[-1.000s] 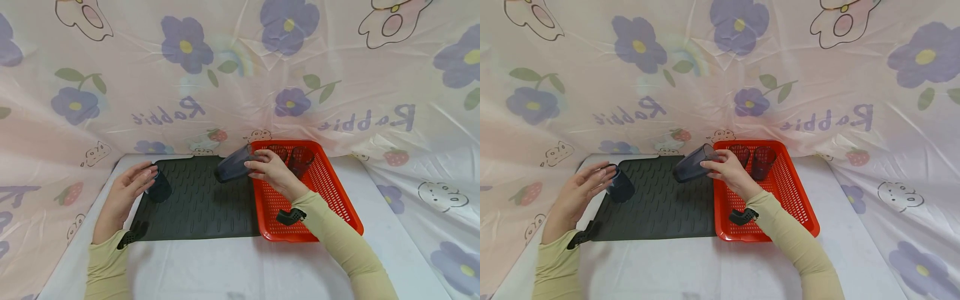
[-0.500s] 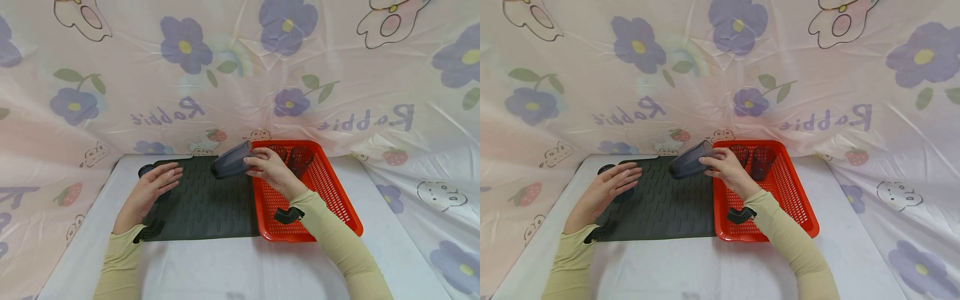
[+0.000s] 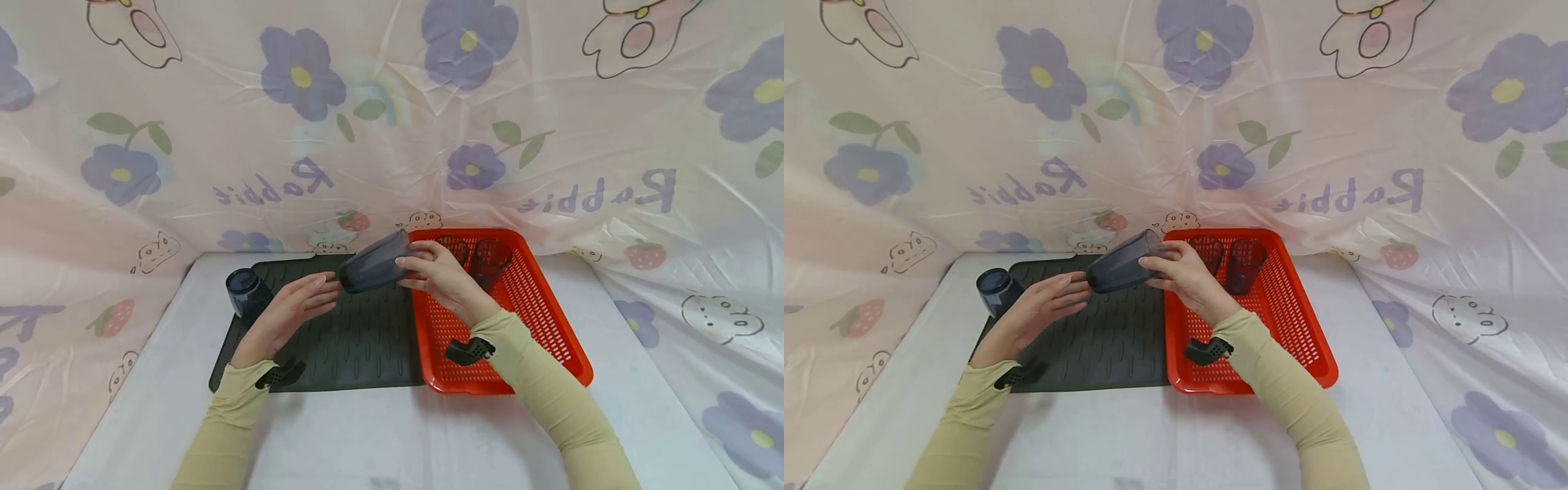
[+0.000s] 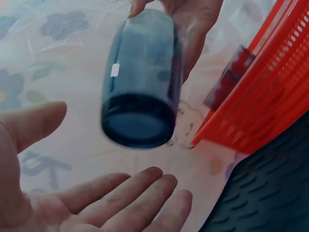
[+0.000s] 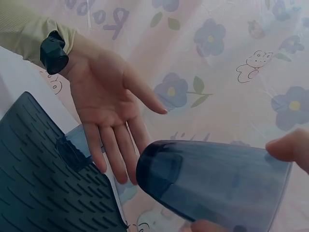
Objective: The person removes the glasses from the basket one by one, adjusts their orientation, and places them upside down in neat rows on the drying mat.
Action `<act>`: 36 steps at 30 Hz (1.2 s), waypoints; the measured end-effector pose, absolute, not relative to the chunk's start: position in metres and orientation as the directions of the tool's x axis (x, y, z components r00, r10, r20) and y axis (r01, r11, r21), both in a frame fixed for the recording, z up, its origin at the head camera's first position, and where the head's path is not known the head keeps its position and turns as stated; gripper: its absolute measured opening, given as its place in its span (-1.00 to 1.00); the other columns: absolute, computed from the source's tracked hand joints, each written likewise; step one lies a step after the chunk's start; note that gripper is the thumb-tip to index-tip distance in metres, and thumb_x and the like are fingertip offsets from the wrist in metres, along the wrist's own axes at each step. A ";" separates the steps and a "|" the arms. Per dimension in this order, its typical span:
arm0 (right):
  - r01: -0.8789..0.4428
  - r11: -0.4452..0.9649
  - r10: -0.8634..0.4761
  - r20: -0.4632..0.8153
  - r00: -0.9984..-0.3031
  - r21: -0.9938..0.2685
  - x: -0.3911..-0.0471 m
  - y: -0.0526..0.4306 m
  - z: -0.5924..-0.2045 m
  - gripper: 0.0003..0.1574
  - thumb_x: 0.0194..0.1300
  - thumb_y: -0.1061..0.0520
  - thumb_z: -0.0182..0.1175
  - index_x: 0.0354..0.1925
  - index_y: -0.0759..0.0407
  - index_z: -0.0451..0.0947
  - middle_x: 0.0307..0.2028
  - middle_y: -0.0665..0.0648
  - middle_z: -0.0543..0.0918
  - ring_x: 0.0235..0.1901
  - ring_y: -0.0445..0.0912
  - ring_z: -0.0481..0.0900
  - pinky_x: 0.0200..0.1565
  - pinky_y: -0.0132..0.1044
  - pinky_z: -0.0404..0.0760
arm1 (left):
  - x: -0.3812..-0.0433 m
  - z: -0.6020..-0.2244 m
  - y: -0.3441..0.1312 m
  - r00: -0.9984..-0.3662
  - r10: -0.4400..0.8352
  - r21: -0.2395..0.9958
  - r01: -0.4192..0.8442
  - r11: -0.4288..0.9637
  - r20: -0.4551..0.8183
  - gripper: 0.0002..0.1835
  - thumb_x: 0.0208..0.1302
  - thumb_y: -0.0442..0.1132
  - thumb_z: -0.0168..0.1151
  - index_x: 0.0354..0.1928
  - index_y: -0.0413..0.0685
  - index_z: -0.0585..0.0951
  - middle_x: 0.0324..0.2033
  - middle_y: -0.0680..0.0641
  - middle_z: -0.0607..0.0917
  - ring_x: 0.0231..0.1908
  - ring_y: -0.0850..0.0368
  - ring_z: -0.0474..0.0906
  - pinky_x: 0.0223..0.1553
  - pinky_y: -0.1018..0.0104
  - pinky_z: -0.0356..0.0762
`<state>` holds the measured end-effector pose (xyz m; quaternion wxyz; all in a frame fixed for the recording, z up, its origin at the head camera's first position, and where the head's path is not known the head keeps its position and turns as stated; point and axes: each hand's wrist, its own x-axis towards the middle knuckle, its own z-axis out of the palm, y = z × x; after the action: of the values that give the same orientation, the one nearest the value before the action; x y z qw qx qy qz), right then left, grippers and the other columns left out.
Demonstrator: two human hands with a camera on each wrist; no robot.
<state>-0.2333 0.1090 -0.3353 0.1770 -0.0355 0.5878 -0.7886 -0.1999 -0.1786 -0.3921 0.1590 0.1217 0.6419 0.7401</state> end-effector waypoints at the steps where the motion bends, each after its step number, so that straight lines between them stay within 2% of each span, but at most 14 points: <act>1: 0.239 -0.247 -0.320 -0.154 -0.935 -0.939 -0.233 0.109 -0.335 -0.24 0.27 0.35 0.19 0.32 0.29 0.06 0.12 0.25 0.30 -0.09 0.02 0.54 0.05 0.03 0.54 | -0.201 -0.393 -0.175 -0.921 0.389 0.984 -0.099 -0.146 -0.035 -0.36 0.47 -0.05 0.01 0.41 -0.29 0.17 0.29 -0.32 0.33 0.28 -0.18 0.29 0.22 0.08 0.36; 7: 0.248 -0.265 -0.335 -0.152 -0.930 -0.932 -0.233 0.107 -0.338 -0.35 0.27 0.37 0.16 0.24 0.25 0.12 0.01 0.22 0.37 -0.20 -0.02 0.59 0.02 0.02 0.56 | -0.207 -0.400 -0.156 -0.912 0.396 0.939 -0.222 -0.262 -0.105 -0.38 0.47 -0.04 0.01 0.39 -0.28 0.20 0.17 -0.24 0.47 0.26 -0.22 0.31 0.19 0.06 0.39; 12: 0.256 -0.259 -0.337 -0.162 -0.927 -0.931 -0.232 0.107 -0.339 -0.32 0.27 0.38 0.15 0.26 0.25 0.10 0.05 0.23 0.35 -0.14 -0.01 0.56 0.04 0.04 0.54 | -0.211 -0.404 -0.144 -0.895 0.430 0.895 -0.287 -0.341 -0.123 -0.36 0.47 0.01 0.00 0.42 -0.20 0.18 0.20 -0.26 0.45 0.26 -0.23 0.31 0.20 0.01 0.37; 19: 0.264 -0.232 -0.334 -0.178 -0.926 -0.936 -0.230 0.106 -0.337 -0.29 0.27 0.37 0.16 0.28 0.26 0.07 0.12 0.24 0.31 -0.08 0.00 0.53 0.07 0.07 0.51 | -0.214 -0.407 -0.135 -0.899 0.414 0.872 -0.313 -0.377 -0.144 -0.33 0.43 0.02 0.06 0.42 -0.20 0.18 0.09 -0.21 0.54 0.14 -0.12 0.48 0.19 -0.01 0.37; 28: 0.293 -0.224 -0.353 -0.203 -0.913 -0.929 -0.232 0.107 -0.335 -0.29 0.27 0.37 0.16 0.27 0.26 0.05 0.03 0.25 0.36 -0.19 0.02 0.56 0.10 0.11 0.47 | -0.214 -0.405 -0.132 -0.914 0.362 0.840 -0.336 -0.425 -0.182 -0.32 0.37 0.00 0.15 0.39 -0.18 0.24 -0.01 -0.15 0.61 0.01 -0.03 0.59 0.20 0.03 0.38; 32: 0.307 -0.209 -0.379 -0.212 -0.901 -0.928 -0.232 0.110 -0.335 -0.27 0.26 0.34 0.18 0.27 0.27 0.03 0.06 0.26 0.34 -0.10 0.05 0.52 0.10 0.13 0.47 | -0.213 -0.403 -0.129 -0.921 0.328 0.798 -0.356 -0.486 -0.211 -0.30 0.30 0.00 0.24 0.37 -0.14 0.26 -0.02 -0.16 0.61 -0.01 -0.04 0.60 0.19 0.01 0.39; 36: 0.326 -0.180 -0.420 -0.227 -0.879 -0.928 -0.233 0.113 -0.336 -0.20 0.27 0.34 0.16 0.34 0.30 -0.01 0.19 0.30 0.26 0.07 0.12 0.43 0.13 0.14 0.44 | -0.212 -0.401 -0.129 -0.931 0.294 0.762 -0.349 -0.545 -0.217 -0.32 0.27 -0.05 0.29 0.35 -0.10 0.29 -0.02 -0.15 0.62 -0.01 -0.05 0.61 0.16 -0.06 0.40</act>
<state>-0.2335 0.1133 -0.3360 0.2429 -0.0397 0.5925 -0.7671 -0.2122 -0.1286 -0.4014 0.1830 -0.0317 0.4405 0.8783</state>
